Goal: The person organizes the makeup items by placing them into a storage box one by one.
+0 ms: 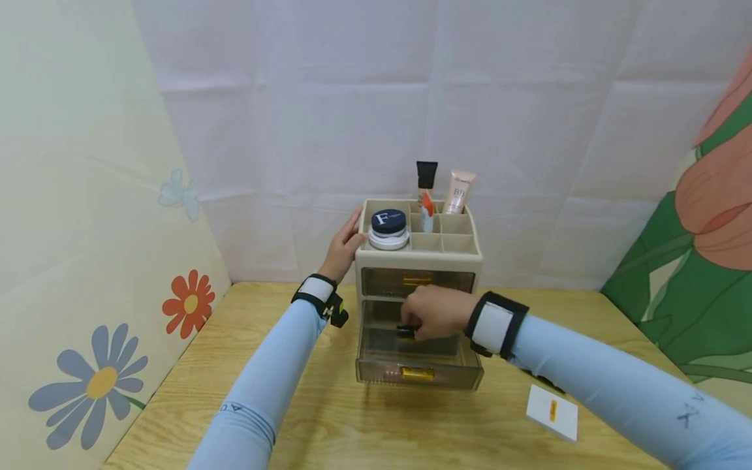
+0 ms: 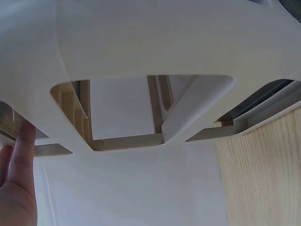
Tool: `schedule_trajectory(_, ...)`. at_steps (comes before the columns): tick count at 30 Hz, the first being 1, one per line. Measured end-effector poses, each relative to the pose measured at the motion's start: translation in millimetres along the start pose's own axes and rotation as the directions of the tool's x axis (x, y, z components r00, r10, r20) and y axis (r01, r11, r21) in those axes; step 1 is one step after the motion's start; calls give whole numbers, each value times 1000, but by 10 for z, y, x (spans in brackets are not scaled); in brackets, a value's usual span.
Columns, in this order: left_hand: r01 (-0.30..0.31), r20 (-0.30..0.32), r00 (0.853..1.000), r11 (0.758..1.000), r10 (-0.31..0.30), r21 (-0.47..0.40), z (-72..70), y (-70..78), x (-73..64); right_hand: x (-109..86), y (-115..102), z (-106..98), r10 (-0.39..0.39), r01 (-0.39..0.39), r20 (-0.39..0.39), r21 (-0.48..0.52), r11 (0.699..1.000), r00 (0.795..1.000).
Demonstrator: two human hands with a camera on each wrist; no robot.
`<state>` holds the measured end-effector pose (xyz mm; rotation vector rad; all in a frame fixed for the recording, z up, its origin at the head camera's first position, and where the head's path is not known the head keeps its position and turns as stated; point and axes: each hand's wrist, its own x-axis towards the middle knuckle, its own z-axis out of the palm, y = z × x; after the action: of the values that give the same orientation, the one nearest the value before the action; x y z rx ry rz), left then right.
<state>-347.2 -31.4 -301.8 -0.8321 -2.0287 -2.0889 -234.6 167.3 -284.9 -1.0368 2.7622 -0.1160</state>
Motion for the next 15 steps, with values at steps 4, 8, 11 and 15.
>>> schedule_trajectory(4,4,-5,1000,1000,-4,11,-10,2,-6,106,-42,17,30,-30,50,-12,999,998)
schedule_trajectory(8,-2,-10,1000,1000,2,15,-6,-4,-7,163,-82,46,52,-50,92,-20,999,994)
schedule_trajectory(11,-6,-6,1000,1000,6,16,2,-18,-2,173,-99,84,63,-62,114,-5,998,992)
schedule_trajectory(15,-9,0,1000,1000,9,24,15,-20,-2,181,-98,139,60,-60,131,1,998,990)
